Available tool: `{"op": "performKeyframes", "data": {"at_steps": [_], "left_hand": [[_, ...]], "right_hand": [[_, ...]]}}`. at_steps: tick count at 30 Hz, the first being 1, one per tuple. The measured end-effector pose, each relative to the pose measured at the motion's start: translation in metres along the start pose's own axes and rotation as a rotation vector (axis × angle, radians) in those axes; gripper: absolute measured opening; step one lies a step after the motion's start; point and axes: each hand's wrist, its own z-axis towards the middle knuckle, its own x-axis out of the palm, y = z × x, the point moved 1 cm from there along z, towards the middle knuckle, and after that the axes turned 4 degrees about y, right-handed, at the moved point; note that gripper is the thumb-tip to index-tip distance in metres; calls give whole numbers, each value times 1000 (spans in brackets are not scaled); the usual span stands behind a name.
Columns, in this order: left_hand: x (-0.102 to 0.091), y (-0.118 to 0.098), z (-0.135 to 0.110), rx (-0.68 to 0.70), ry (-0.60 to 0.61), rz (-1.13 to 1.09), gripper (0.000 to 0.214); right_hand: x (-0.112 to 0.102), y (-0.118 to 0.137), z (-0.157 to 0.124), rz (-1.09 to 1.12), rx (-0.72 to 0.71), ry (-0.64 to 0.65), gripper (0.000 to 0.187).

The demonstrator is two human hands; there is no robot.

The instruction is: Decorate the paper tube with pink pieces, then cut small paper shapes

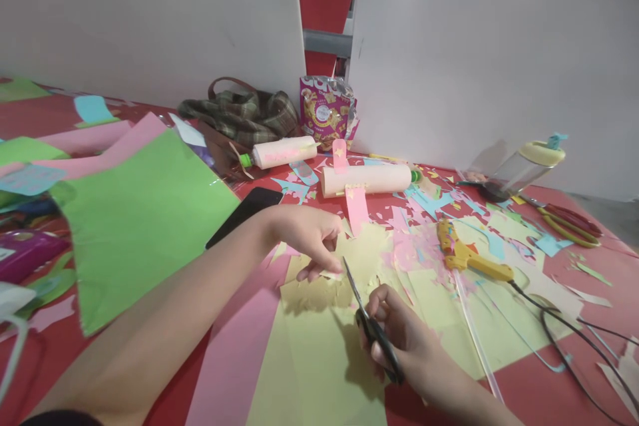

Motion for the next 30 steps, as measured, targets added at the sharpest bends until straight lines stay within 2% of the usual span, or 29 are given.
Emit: {"op": "performKeyframes", "data": {"at_steps": [7,13,18,24,30], "left_hand": [[-1,3,0,-27,6,-33,19],[-2,0,-1,-79,-80,66,23],[0,-2,-2,-29,-158,154,35],[-2,-3,-6,12,-190,201,26],[-2,-5,-9,23,-202,190,23]], "right_hand": [[-2,0,0,-17,33,-54,39],[-2,0,-1,-5,14,-72,36],[0,3,-2,-18,-5,-82,37],[0,3,-1,-16,-31,-110,35],[-4,-2,0,32,-101,-31,41]]}}
